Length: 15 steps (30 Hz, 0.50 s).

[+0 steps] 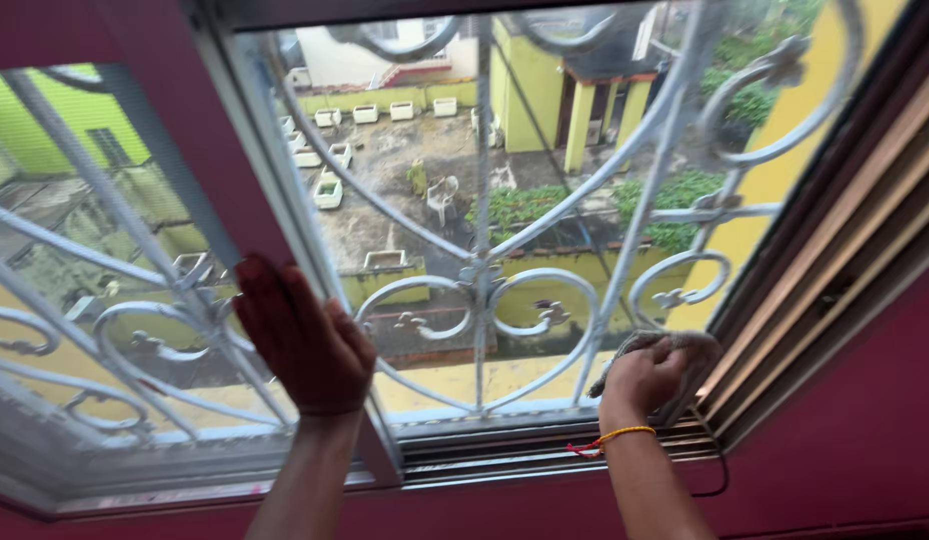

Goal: The person sprays a cleaning solution onto a window pane and wipes it with a cloth. They repeatedly spray and wipe different sections of the window, including the frame and the metal grille, to clean the surface.

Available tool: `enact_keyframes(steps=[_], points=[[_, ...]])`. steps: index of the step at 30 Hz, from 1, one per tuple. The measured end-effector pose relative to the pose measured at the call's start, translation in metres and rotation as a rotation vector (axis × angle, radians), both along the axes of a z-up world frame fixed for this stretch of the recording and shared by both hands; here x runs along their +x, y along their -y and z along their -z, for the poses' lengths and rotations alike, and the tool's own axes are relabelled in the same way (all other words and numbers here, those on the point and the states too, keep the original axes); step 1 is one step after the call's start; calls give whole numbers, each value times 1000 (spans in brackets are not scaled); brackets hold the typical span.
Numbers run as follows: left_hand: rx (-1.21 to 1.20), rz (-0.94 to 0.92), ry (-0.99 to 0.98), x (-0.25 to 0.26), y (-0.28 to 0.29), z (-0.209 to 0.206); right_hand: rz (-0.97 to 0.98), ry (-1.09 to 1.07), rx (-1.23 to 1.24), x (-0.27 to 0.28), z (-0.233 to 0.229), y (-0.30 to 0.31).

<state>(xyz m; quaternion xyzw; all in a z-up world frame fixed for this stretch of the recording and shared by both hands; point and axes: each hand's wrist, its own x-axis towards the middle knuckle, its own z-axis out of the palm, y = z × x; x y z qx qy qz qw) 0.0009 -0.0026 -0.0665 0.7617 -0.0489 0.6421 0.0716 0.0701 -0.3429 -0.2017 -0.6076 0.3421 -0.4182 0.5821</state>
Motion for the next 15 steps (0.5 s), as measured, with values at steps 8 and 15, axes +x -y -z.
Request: enact_keyframes(steps=[8, 15], points=[[12, -14, 7, -3, 2, -4, -1, 267, -83, -46, -85, 26], [20, -36, 0, -9, 4, -9, 123, 573, -503, -70, -156, 87]])
